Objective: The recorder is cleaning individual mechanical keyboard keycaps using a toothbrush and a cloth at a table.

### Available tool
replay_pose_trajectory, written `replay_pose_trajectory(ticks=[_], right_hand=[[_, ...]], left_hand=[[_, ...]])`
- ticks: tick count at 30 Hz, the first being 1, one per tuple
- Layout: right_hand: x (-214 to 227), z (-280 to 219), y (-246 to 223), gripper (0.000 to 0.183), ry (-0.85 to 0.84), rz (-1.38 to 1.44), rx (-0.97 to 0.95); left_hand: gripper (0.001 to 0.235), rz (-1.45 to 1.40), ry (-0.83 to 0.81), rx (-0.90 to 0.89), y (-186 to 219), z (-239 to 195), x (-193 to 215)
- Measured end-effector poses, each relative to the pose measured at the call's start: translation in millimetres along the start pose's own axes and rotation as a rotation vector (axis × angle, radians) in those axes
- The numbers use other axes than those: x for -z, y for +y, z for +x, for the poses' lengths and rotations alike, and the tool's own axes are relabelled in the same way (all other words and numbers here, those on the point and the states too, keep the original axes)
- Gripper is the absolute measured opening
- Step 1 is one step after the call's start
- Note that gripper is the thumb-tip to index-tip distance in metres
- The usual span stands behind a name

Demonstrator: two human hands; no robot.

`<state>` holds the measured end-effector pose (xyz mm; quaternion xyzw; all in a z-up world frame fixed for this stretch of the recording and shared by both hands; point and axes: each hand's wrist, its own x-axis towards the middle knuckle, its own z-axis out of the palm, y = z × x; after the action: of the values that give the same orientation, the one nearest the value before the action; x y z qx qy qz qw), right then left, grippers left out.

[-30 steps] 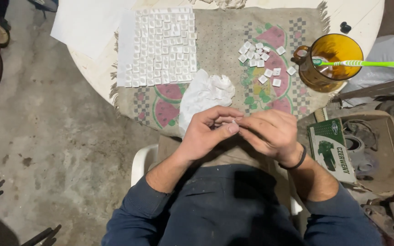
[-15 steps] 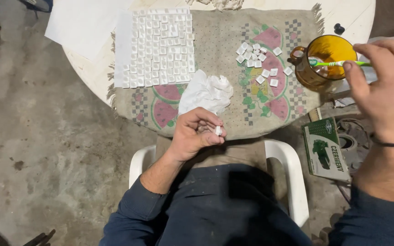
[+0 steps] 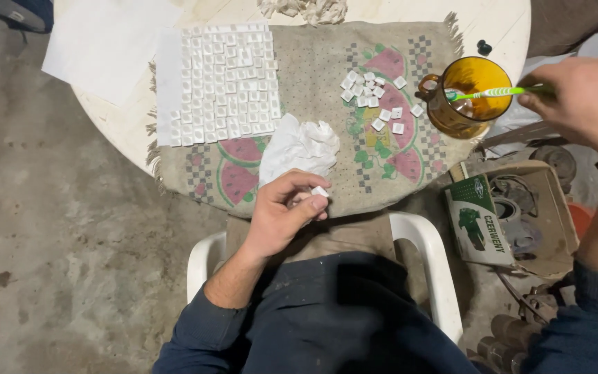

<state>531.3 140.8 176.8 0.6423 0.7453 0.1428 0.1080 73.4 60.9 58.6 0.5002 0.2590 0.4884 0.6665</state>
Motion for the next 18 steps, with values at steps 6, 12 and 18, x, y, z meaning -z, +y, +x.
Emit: replay_pose_trajectory(ticks=[6,12,18], right_hand=[[57,1,-40,0.027,0.103,-0.118,0.014],[44,4,-15,0.026,-0.152,-0.261,0.051],[83,3,-45,0.037,-0.099,-0.166,0.079]], left_hand=[[0.018,-0.144,-0.059,0.084,0,-2,-3],[0.020,-0.104,-0.065,0.075,-18,-7,5],[0.027,-0.023,-0.031,0.056,-7,-2,-1]])
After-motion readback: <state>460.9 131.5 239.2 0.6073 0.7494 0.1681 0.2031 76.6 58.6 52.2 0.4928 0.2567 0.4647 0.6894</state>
